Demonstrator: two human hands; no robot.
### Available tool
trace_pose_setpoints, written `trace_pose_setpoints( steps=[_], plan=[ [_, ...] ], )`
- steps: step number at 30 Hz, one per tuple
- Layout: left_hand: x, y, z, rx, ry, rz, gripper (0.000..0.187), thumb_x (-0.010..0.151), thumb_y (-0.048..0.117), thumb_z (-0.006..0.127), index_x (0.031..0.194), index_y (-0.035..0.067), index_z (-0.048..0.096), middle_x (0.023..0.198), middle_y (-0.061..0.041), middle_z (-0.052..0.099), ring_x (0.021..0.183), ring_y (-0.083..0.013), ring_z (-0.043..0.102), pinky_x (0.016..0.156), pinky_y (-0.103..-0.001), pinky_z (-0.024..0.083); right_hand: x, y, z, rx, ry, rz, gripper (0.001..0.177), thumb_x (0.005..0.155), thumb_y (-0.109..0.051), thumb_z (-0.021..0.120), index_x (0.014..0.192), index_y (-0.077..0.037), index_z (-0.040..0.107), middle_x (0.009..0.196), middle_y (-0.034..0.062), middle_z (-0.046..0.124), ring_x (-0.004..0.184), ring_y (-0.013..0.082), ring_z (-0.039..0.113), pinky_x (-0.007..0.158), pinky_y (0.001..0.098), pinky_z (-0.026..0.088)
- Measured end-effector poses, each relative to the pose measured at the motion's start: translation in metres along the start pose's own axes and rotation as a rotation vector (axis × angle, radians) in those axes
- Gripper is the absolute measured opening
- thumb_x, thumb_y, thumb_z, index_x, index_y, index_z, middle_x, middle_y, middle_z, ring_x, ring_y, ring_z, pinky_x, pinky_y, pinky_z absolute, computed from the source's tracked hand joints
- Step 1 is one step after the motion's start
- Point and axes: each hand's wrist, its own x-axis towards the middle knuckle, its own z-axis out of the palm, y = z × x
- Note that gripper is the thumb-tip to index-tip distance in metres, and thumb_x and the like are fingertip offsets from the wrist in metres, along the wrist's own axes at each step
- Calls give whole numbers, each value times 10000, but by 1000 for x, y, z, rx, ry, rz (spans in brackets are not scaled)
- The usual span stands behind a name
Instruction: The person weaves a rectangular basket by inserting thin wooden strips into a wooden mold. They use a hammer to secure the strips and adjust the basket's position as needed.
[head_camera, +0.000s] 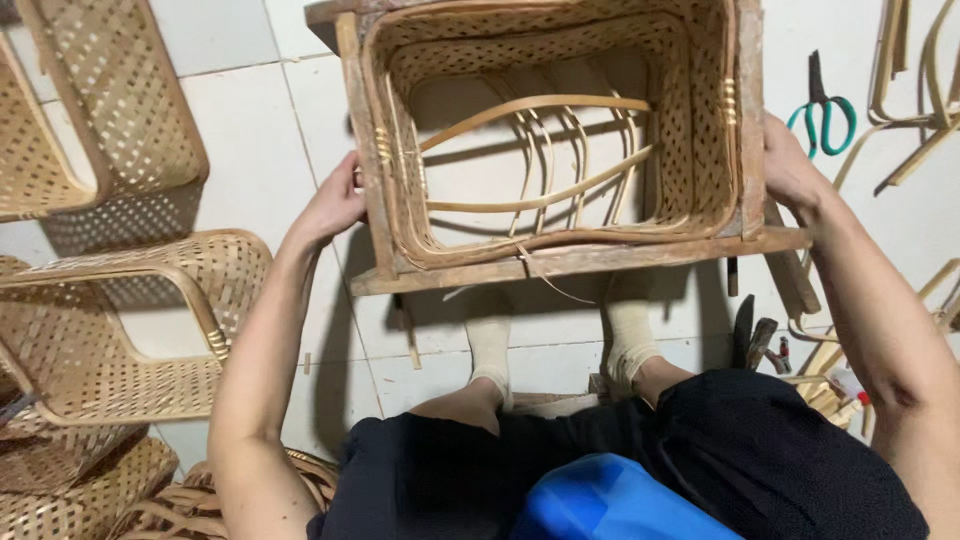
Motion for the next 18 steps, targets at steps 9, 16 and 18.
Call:
trace_pose_setpoints(
  steps=[9,16,18],
  plan=[
    [-36,7,5,162,117,40,612,880,123,784,1445,46,560,908,-324,568,816,-268,618,915,-446,604,-5,64,1,3,117,7,450,1209,-351,431,1171,81,552,1014,248,566,945,405,603,912,572,616],
    [-20,-33,-21,36,90,376,338,1032,317,628,1301,118,585,1193,-51,679,1111,-189,693,1013,-383,601,-43,-5,-28,24,253,-629,582,1006,-426,609,1386,-15,450,1292,160,549,1277,275,552,996,486,559],
    [-19,-44,-25,-383,-43,468,338,1029,300,635,1298,99,596,1164,-67,687,1064,-200,697,958,-382,604,-55,-33,-29,517,148,-549,555,1013,-401,613,1385,-17,465,1284,162,561,1260,276,567,988,474,565]
  ],
)
